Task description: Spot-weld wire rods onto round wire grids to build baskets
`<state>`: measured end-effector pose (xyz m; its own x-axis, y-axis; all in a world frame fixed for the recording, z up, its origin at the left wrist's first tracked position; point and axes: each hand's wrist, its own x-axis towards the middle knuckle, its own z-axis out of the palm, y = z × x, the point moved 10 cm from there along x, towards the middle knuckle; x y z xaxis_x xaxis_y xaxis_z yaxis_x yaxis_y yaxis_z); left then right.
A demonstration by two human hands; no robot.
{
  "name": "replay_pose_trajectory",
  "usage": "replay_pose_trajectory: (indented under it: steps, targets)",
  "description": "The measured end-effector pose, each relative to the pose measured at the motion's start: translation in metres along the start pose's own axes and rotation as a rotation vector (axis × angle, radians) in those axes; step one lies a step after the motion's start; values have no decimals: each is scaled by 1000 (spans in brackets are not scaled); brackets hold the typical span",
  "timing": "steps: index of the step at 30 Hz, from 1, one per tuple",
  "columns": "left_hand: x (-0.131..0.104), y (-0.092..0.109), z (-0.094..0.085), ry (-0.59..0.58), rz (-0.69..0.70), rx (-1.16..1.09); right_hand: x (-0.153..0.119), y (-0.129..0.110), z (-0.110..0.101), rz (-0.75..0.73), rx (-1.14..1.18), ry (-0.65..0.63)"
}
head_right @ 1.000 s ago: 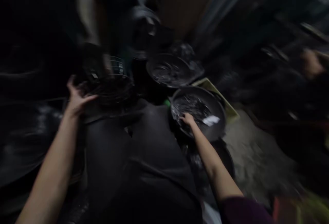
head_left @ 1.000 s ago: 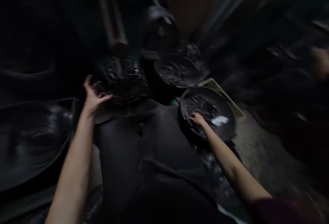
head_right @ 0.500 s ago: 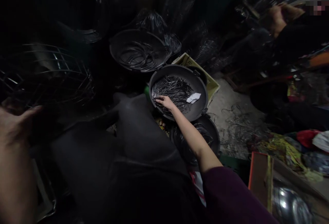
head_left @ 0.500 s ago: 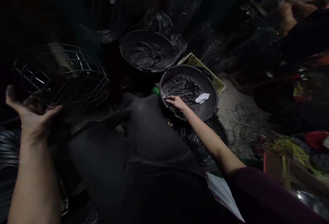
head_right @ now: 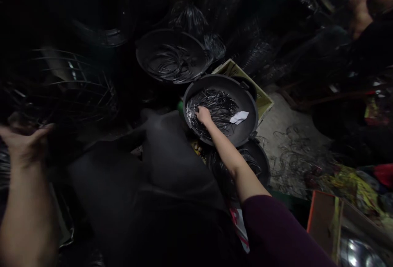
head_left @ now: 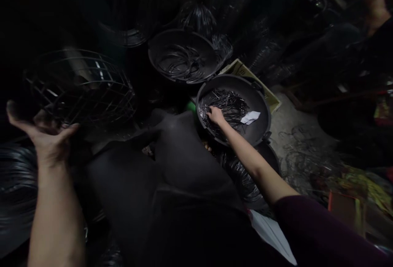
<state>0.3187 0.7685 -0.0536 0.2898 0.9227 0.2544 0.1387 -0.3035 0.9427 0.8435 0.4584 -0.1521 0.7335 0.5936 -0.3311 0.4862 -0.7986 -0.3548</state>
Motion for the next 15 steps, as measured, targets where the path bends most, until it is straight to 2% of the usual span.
replay_pose_trajectory:
  steps: [3,5,6,7,9,10,12,14,15]
  targets:
    - [-29,19,-12,52,28,30,-26,-12,-9,-4,-13,29]
    - [-54,38,-23,120,-8,57,-46,-25,-23,-28,20,63]
    - [-64,49,-23,116,-6,78,-55,-33,-31,-47,49,77]
    - [-73,63,-23,129,20,108,-63,-46,-37,-85,92,73]
    - [-82,84,-17,120,46,256,-85,-86,-45,-216,269,0]
    - [-85,95,-10,93,76,330,-102,-116,-43,-305,441,-125]
    - [-88,117,10,-6,166,442,-147,-182,-29,-442,602,-466]
    - [-91,137,35,-129,274,501,-195,-243,-7,-534,548,-800]
    - [-92,144,46,-180,310,524,-212,-268,2,-578,500,-902]
